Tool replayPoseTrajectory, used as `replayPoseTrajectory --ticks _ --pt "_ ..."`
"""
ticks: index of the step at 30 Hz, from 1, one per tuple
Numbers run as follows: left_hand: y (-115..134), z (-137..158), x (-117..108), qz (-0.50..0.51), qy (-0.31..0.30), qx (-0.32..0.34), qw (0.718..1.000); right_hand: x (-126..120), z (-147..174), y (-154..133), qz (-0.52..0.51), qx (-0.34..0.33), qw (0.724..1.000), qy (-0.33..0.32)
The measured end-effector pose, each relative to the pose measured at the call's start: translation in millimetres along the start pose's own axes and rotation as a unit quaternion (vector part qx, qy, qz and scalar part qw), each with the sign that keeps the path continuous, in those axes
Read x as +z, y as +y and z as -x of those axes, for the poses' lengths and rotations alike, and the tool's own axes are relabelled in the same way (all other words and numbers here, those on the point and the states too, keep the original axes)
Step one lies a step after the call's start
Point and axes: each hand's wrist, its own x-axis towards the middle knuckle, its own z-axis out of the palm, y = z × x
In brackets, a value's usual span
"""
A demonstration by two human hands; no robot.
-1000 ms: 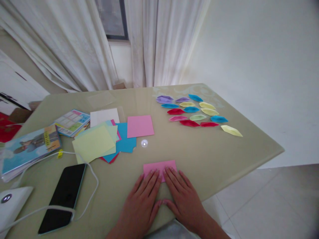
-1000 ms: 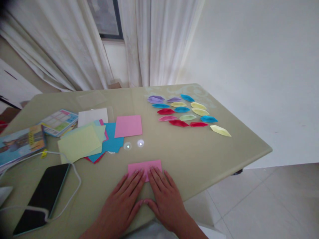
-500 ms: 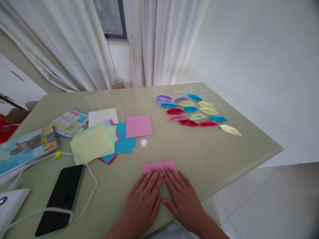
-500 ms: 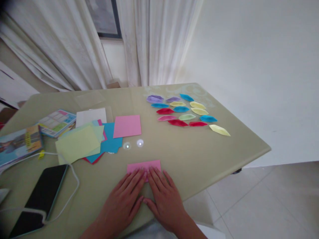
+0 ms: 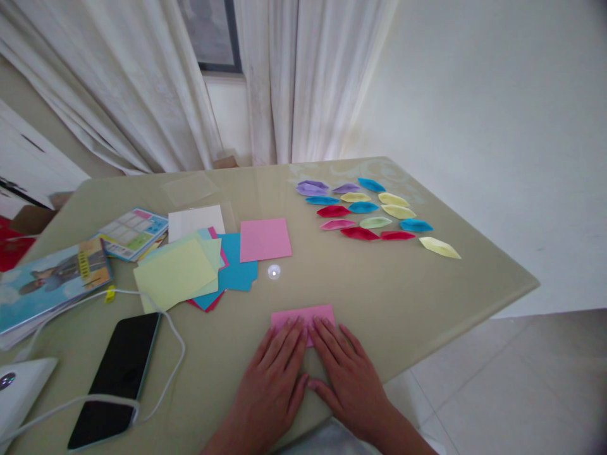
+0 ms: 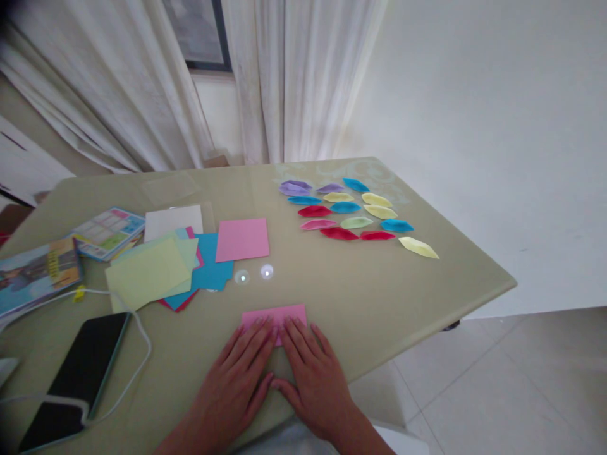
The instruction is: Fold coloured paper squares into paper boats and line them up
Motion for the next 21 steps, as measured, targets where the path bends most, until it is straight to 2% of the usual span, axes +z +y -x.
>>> replayPoseTrajectory --ticks 8,21 --pt "0.7 0.5 0.2 0.011 0.005 -0.01 1.0 6.2 1.9 1.0 0.015 0.005 0.999 0.039" --pt "-0.2 2.8 5.1 0.033 0.006 -0.016 0.999 8.3 3.7 2.6 -0.022 0.014 0.999 0.029"
